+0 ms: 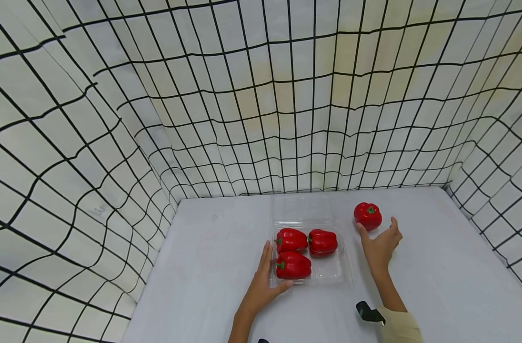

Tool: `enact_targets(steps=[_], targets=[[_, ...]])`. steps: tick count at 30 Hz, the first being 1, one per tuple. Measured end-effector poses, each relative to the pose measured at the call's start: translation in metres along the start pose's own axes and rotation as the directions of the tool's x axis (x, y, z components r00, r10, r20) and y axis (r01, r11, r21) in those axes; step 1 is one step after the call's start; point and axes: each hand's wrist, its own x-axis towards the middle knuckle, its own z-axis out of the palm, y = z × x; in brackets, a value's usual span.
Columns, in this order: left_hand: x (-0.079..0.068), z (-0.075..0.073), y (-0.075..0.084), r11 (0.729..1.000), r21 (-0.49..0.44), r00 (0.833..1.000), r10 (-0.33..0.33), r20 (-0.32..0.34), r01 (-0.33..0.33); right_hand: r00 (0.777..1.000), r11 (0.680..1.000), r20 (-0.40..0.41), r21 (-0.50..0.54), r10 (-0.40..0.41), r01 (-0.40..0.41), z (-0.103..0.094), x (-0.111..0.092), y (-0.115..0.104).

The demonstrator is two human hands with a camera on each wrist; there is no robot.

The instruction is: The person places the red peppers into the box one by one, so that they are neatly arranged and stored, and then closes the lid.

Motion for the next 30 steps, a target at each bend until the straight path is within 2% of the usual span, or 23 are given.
enact_targets(steps=[6, 11, 19, 30], targets=[[0.001, 0.0, 0.001, 1.0, 0.005, 1.0, -0.008, -0.004, 0.008, 0.992, 0.997, 0.11, -0.04, 0.065, -0.061, 0.003, 0.019, 0.004], [0.001, 0.001, 0.001, 1.0, -0.009, 1.0, 0.003, 0.006, -0.003, 0.984, 0.995, 0.149, -0.041, 0.097, -0.092, 0.004, 0.028, 0.011], [0.002, 0.0, 0.001, 1.0, -0.003, 1.0, 0.004, 0.0, -0.004, 0.989, 0.999, 0.138, -0.032, 0.044, -0.04, 0.008, 0.032, 0.016], [0.001, 0.0, 0.001, 1.0, 0.002, 1.0, -0.011, 0.008, 0.011, 0.996, 0.995, 0.091, 0.094, 0.01, -0.018, 0.006, 0.022, 0.009]])
